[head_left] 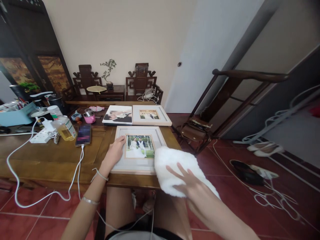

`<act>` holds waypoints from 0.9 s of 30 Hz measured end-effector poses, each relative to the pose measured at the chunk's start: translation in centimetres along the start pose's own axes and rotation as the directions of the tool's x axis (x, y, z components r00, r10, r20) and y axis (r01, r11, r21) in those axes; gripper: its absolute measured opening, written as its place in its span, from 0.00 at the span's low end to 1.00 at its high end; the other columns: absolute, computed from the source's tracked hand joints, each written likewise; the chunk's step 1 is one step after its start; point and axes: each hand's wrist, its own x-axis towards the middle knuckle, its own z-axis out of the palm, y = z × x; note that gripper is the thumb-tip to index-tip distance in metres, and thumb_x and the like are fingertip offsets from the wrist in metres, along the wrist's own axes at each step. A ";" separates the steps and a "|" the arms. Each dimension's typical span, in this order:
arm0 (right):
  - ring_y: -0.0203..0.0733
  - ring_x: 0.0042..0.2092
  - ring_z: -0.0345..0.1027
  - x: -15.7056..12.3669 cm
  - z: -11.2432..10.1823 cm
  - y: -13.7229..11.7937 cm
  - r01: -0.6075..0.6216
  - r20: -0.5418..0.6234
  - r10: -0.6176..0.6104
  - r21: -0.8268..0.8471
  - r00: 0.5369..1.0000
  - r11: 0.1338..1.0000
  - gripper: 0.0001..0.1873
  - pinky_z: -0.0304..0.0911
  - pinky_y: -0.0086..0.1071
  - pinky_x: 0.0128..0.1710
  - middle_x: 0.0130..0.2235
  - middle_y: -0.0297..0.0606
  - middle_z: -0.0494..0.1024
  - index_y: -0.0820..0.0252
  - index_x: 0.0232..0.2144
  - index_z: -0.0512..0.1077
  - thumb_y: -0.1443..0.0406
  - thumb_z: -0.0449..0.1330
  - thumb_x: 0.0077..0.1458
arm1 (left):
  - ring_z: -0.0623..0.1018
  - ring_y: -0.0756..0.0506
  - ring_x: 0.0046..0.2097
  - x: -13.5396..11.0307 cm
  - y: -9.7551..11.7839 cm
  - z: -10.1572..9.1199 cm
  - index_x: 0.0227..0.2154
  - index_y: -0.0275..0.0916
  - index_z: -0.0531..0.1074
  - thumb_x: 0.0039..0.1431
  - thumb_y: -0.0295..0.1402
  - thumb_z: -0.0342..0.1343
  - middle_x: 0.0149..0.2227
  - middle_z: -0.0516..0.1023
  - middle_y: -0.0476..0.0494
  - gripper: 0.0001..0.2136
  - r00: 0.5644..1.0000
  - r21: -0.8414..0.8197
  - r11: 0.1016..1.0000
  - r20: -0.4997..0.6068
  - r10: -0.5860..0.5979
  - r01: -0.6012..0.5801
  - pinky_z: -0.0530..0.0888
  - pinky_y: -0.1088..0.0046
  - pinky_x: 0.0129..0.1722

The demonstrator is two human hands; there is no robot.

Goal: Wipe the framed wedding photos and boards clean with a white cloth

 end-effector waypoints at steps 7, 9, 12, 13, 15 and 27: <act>0.55 0.64 0.46 6.8 -1.0 3.0 -0.177 0.068 0.178 -0.015 0.982 0.984 0.33 0.57 0.49 0.57 0.62 0.39 0.60 0.57 0.49 0.72 0.80 0.46 0.42 | 0.57 0.45 0.65 0.0 -0.2 -0.1 0.57 0.38 0.61 0.49 0.12 0.40 0.63 0.59 0.40 0.32 0.999 0.021 0.999 0.022 0.042 -0.043 0.58 0.61 0.62; 0.55 0.62 0.52 10.8 -1.2 4.3 -0.220 0.080 0.222 -0.034 0.972 0.975 0.33 0.59 0.45 0.55 0.59 0.42 0.66 0.59 0.50 0.71 0.80 0.47 0.43 | 0.57 0.45 0.65 0.0 -0.3 -0.1 0.58 0.38 0.61 0.47 0.11 0.40 0.64 0.58 0.41 0.33 0.999 0.017 0.999 0.028 0.047 -0.047 0.58 0.61 0.62; 0.56 0.57 0.60 16.3 -1.4 5.3 -0.286 0.085 0.296 -0.106 0.951 0.952 0.32 0.60 0.45 0.51 0.52 0.46 0.73 0.61 0.54 0.68 0.80 0.46 0.47 | 0.57 0.46 0.65 0.0 -0.5 0.0 0.58 0.38 0.61 0.46 0.11 0.40 0.63 0.59 0.41 0.34 0.998 0.010 0.999 0.026 0.050 -0.051 0.58 0.62 0.62; 0.57 0.55 0.60 17.7 -1.3 5.4 -0.307 0.084 0.319 -0.133 0.944 0.942 0.31 0.59 0.46 0.50 0.51 0.47 0.73 0.61 0.54 0.68 0.79 0.47 0.48 | 0.57 0.46 0.65 0.0 -0.5 0.1 0.58 0.38 0.61 0.47 0.11 0.40 0.63 0.59 0.41 0.34 0.998 0.010 0.999 0.025 0.050 -0.051 0.58 0.63 0.62; 0.59 0.54 0.60 20.0 -1.1 5.2 -0.324 0.085 0.341 -0.166 0.936 0.931 0.28 0.59 0.49 0.49 0.51 0.50 0.72 0.62 0.53 0.68 0.78 0.47 0.51 | 0.57 0.46 0.65 0.0 -0.5 0.1 0.58 0.38 0.61 0.47 0.11 0.40 0.63 0.58 0.40 0.33 0.998 0.011 0.999 0.025 0.049 -0.049 0.58 0.62 0.62; 0.52 0.54 0.59 26.7 0.1 -2.5 0.017 0.111 -0.008 -0.079 0.994 0.997 0.23 0.56 0.45 0.51 0.54 0.43 0.70 0.57 0.50 0.70 0.75 0.48 0.56 | 0.60 0.43 0.63 0.0 -0.1 -0.3 0.55 0.37 0.64 0.50 0.14 0.40 0.61 0.62 0.38 0.29 0.999 0.016 0.999 0.022 0.034 -0.034 0.61 0.64 0.60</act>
